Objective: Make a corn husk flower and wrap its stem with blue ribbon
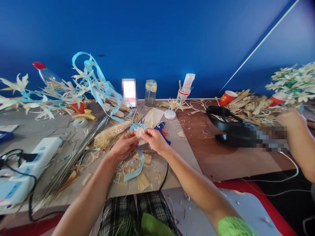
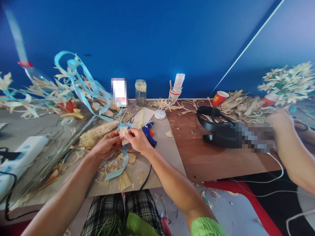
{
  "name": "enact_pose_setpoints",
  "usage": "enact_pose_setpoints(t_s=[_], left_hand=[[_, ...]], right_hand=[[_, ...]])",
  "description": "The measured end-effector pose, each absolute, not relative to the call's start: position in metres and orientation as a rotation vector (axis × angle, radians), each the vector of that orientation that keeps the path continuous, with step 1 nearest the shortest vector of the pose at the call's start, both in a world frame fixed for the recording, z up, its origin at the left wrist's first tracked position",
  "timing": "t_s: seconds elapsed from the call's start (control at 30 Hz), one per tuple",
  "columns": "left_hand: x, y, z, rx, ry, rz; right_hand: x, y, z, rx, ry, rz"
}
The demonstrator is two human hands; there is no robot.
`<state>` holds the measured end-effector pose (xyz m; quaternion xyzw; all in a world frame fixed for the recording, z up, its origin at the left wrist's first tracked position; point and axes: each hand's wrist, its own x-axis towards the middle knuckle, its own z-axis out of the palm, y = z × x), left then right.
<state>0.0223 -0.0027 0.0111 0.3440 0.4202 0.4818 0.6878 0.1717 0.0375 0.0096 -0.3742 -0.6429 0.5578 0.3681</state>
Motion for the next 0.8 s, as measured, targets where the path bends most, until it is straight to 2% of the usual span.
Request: enact_pose_setpoints(t_s=[0.17,0.8], left_hand=[[0.0222,-0.0034,0.0129,0.747,0.926,1.059],[0.0226,-0.0025,0.0073,0.726,0.962,1.088]], right_hand=[[0.172,0.0362,0.0131,-0.946,-1.588,1.548],[0.1723,0.0383,0.0175,-0.969,-1.528,1.575]])
